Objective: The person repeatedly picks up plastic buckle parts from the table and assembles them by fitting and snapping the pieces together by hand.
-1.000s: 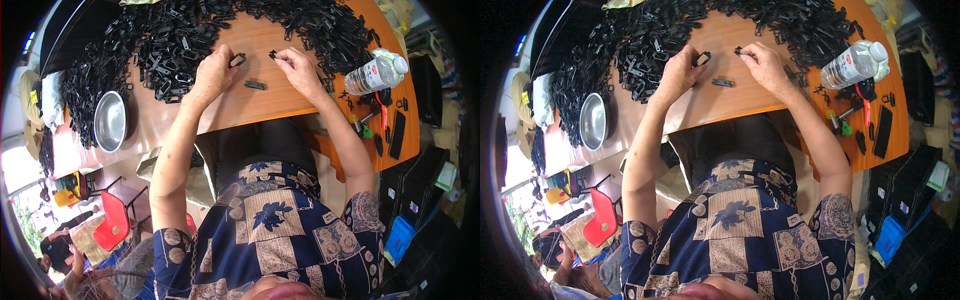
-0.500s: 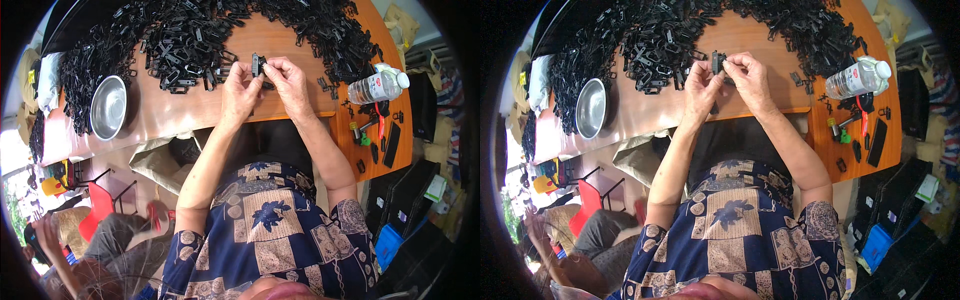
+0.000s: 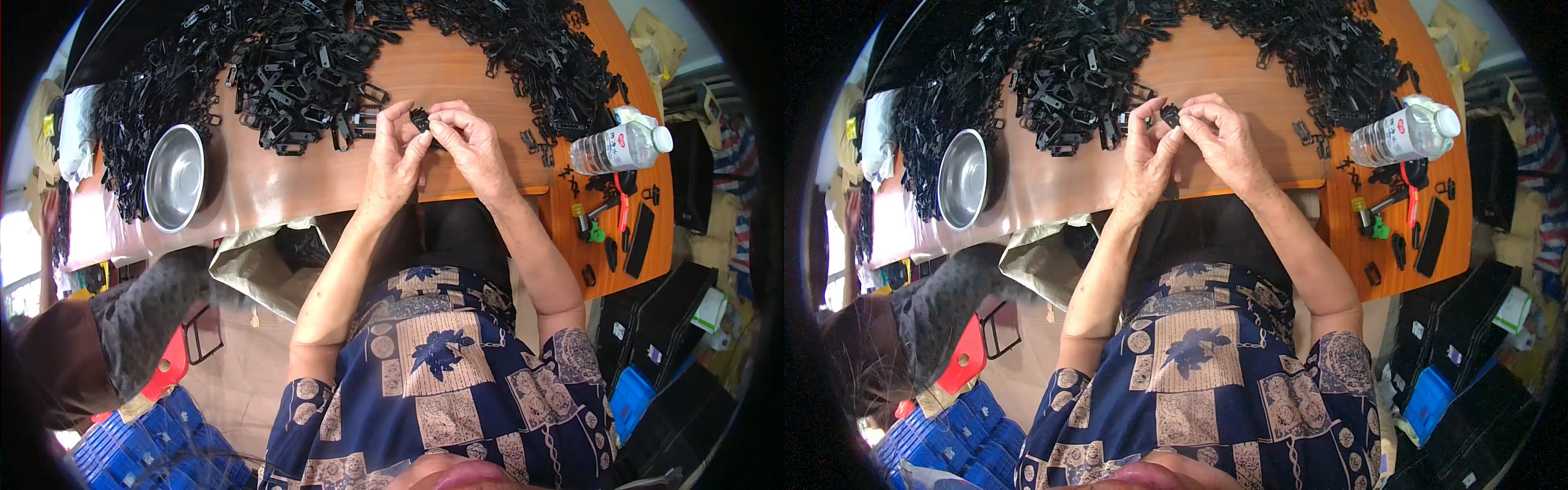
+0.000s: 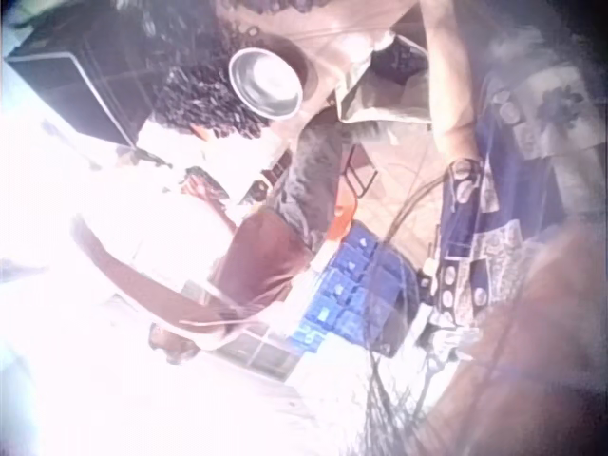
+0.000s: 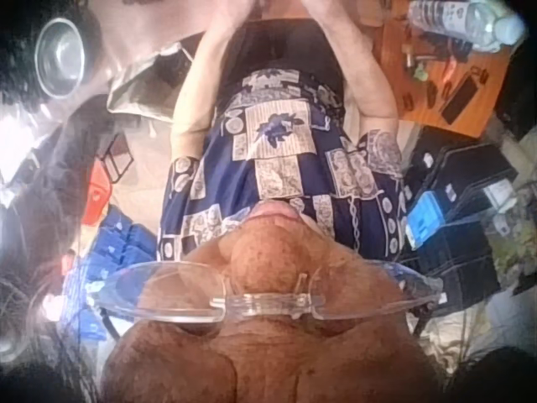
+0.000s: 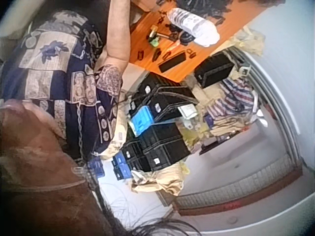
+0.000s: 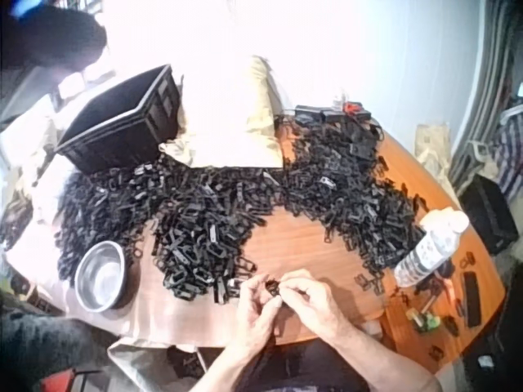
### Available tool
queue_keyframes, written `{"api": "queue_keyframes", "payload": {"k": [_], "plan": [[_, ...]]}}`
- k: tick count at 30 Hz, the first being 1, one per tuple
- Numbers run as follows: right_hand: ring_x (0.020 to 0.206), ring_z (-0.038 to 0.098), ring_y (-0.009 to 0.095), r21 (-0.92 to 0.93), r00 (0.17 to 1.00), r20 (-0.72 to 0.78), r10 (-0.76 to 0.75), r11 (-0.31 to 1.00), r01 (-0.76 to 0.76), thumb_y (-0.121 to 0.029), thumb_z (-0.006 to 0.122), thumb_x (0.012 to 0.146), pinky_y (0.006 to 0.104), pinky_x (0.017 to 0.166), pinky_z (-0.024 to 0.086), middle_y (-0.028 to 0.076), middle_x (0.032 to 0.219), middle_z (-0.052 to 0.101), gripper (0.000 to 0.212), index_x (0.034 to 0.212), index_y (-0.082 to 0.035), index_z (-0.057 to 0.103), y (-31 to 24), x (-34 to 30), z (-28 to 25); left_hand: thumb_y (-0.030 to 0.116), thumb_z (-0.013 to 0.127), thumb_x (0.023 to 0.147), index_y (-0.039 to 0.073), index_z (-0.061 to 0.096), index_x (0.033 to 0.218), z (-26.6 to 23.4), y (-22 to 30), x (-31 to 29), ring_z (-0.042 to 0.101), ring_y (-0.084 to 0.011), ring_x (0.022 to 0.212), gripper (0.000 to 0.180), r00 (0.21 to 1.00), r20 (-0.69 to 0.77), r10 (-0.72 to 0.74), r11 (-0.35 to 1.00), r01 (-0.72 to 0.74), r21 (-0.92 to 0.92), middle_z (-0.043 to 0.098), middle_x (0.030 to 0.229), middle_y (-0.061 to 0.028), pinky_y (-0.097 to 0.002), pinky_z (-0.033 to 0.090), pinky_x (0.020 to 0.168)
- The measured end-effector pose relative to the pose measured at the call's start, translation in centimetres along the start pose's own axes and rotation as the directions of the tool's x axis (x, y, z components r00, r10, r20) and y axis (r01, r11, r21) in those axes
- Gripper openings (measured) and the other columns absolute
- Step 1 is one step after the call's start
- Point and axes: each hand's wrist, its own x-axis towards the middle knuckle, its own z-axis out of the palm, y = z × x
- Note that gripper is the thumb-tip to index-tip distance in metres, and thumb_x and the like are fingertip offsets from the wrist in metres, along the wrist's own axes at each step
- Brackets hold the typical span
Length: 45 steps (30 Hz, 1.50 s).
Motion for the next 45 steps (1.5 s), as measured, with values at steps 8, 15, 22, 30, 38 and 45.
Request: {"api": "queue_keyframes", "payload": {"k": [8, 15, 22, 30, 38, 45], "plan": [[0.094, 0.062, 0.029, -0.585, 0.98, 0.177, -0.094, 0.79, 0.182, -0.004, 0.059, 0.086, 0.0371, 0.078, 0.049, 0.015, 0.105, 0.063, 0.024, 0.11, -0.003, 0.062, -3.8, -0.9, 3.0, 0.02, 0.058, 0.092, 0.001, 0.044, 0.115, -2.8, -0.9, -0.8, 0.055, -0.0159, 0.064, 0.033, 0.991, -0.128, -0.026, 0.954, 0.063, 0.292, 0.052, 0.073, -0.0075, -0.0307, 0.046, 0.055], [0.088, 0.064, 0.029, -0.706, 0.937, 0.347, -0.049, 0.644, 0.295, 0.0, 0.063, 0.082, 0.0365, 0.077, 0.05, 0.013, 0.097, 0.067, 0.026, 0.108, -0.002, 0.063, -5.9, -3.4, 6.4, 0.021, 0.062, 0.089, 0.002, 0.045, 0.099, -5.2, 2.2, -6.6, 0.06, -0.0355, 0.067, 0.028, 0.979, -0.192, 0.062, 0.904, 0.027, 0.428, 0.057, 0.071, -0.0187, -0.0404, 0.047, 0.058], [0.08, 0.066, 0.019, -0.389, 0.962, 0.272, 0.023, 0.917, 0.089, 0.001, 0.064, 0.084, 0.0283, 0.069, 0.051, 0.012, 0.093, 0.068, 0.02, 0.103, -0.001, 0.065, -5.0, -4.0, 5.5, 0.017, 0.069, 0.081, 0.008, 0.059, 0.101, -13.8, 4.1, -16.9, 0.065, -0.0285, 0.07, 0.024, 0.908, -0.389, 0.152, 0.375, 0.311, 0.873, 0.065, 0.083, -0.0102, -0.0376, 0.051, 0.064], [0.087, 0.065, 0.014, -0.1, 0.98, 0.047, 0.193, 0.977, -0.187, 0.001, 0.06, 0.089, 0.0223, 0.073, 0.052, 0.01, 0.098, 0.067, 0.018, 0.107, 0.005, 0.062, -0.8, -2.2, 0.2, 0.006, 0.066, 0.078, 0.005, 0.06, 0.092, -12.1, 9.7, -7.6, 0.058, -0.0267, 0.077, 0.015, 0.901, 0.189, 0.391, 0.021, -0.214, 0.977, 0.063, 0.088, -0.0079, -0.038, 0.041, 0.074], [0.075, 0.064, 0.012, 0.032, 0.986, -0.023, 0.164, 0.986, -0.163, -0.002, 0.054, 0.093, 0.0198, 0.059, 0.043, 0.009, 0.096, 0.065, 0.021, 0.113, 0.005, 0.057, -0.7, -1.3, 1.1, 0.011, 0.062, 0.076, 0.007, 0.064, 0.09, -8.7, 8.2, 14.7, 0.061, -0.0278, 0.083, 0.014, 0.817, 0.474, 0.329, -0.1, -0.469, 0.878, 0.061, 0.084, -0.0088, -0.0398, 0.048, 0.071], [0.076, 0.062, 0.011, -0.013, 0.976, 0.036, 0.214, 0.977, -0.214, -0.001, 0.05, 0.094, 0.0197, 0.066, 0.047, 0.009, 0.098, 0.065, 0.021, 0.114, 0.004, 0.055, -2.5, -3.6, 2.8, 0.016, 0.056, 0.079, 0.011, 0.065, 0.081, -8.7, 6.1, 17.9, 0.059, -0.0246, 0.095, 0.011, 0.785, 0.619, 0.001, -0.367, -0.576, 0.731, 0.059, 0.095, -0.0071, -0.0348, 0.051, 0.07]]}}
